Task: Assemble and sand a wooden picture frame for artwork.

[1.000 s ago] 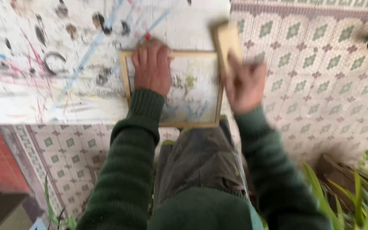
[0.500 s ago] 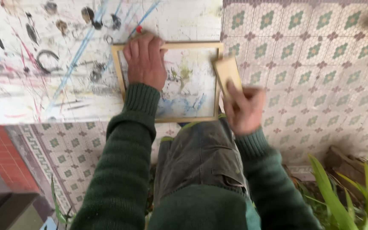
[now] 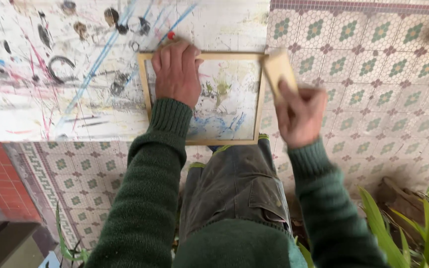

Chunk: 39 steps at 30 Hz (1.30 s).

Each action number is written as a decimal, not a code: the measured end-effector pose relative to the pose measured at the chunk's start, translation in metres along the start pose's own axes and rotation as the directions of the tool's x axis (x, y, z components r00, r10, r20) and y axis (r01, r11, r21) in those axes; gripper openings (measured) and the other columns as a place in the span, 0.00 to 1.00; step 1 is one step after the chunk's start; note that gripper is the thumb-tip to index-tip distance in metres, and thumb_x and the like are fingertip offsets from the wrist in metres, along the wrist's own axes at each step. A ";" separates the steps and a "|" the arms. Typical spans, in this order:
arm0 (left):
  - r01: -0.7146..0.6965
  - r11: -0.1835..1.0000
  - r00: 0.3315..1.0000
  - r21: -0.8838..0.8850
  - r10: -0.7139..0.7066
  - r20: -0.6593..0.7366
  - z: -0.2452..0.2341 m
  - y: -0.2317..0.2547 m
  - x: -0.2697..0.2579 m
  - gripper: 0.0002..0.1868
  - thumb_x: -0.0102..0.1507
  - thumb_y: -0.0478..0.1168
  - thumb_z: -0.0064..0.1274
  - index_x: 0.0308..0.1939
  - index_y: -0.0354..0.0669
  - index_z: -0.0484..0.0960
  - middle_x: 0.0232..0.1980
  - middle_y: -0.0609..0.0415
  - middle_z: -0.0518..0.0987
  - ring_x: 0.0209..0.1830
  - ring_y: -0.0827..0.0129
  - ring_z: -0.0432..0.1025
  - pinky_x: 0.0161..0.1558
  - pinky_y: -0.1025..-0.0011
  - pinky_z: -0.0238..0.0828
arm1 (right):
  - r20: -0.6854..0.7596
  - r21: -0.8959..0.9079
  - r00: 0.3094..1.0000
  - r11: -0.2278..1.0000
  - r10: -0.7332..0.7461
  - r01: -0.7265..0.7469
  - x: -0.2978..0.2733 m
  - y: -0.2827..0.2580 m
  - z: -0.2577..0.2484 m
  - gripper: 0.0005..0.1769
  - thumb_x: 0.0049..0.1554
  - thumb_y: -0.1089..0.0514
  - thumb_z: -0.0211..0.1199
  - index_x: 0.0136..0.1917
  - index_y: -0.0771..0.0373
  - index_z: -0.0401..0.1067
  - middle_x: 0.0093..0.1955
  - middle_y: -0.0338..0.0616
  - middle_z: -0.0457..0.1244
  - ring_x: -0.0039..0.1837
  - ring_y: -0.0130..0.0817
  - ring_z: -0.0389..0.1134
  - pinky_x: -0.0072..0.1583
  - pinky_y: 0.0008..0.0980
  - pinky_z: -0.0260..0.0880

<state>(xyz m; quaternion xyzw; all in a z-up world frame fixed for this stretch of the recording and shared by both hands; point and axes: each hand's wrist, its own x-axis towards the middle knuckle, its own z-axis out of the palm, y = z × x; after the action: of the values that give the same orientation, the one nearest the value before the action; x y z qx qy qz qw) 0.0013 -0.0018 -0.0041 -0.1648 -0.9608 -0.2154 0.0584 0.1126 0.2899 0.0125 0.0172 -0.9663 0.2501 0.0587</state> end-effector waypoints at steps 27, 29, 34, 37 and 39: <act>-0.048 0.996 0.999 0.069 0.049 -0.005 0.001 0.002 -0.023 0.15 0.70 0.40 0.61 0.58 0.40 0.77 0.63 0.48 0.73 0.64 0.51 0.65 0.69 0.47 0.57 | 0.047 0.033 0.994 0.995 0.094 -0.096 0.013 -0.032 -0.014 0.24 0.60 0.64 0.74 0.69 0.60 0.77 0.51 0.51 0.58 0.54 0.46 0.58 0.53 0.40 0.64; -0.085 0.990 0.996 0.113 0.087 -0.011 -0.010 0.017 -0.031 0.17 0.70 0.43 0.62 0.59 0.41 0.77 0.64 0.47 0.73 0.64 0.50 0.65 0.68 0.46 0.57 | 0.048 0.030 0.991 0.992 0.122 -0.124 0.018 -0.024 -0.010 0.23 0.61 0.62 0.74 0.69 0.60 0.77 0.50 0.50 0.59 0.52 0.47 0.57 0.50 0.38 0.62; -0.181 0.958 0.904 -0.224 0.251 0.346 -0.062 0.061 -0.077 0.52 0.51 0.67 0.67 0.70 0.40 0.71 0.80 0.43 0.59 0.80 0.42 0.49 0.72 0.30 0.40 | 0.026 0.057 0.999 0.998 0.037 -0.038 0.025 -0.048 -0.032 0.26 0.60 0.64 0.73 0.71 0.61 0.76 0.53 0.53 0.57 0.57 0.46 0.58 0.57 0.42 0.65; -0.080 0.991 0.898 -0.104 0.117 0.423 -0.051 0.054 -0.084 0.62 0.50 0.75 0.64 0.77 0.41 0.63 0.84 0.44 0.46 0.83 0.41 0.36 0.71 0.22 0.29 | 0.031 0.081 0.998 0.995 0.048 -0.050 0.021 -0.041 -0.026 0.25 0.60 0.64 0.72 0.70 0.62 0.77 0.52 0.54 0.57 0.55 0.45 0.58 0.54 0.40 0.66; -0.061 0.995 0.880 -0.078 0.091 0.466 -0.052 0.054 -0.084 0.64 0.47 0.74 0.65 0.79 0.44 0.61 0.84 0.46 0.45 0.84 0.42 0.35 0.72 0.23 0.27 | 0.042 0.077 0.997 0.995 0.060 -0.064 0.021 -0.040 -0.026 0.25 0.60 0.63 0.73 0.70 0.62 0.77 0.52 0.53 0.57 0.55 0.45 0.58 0.54 0.40 0.67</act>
<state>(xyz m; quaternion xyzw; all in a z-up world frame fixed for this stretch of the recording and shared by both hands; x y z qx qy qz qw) 0.1009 -0.0023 0.0486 -0.2511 -0.9322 -0.1958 -0.1720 0.0966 0.2678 0.0571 -0.0055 -0.9568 0.2891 0.0310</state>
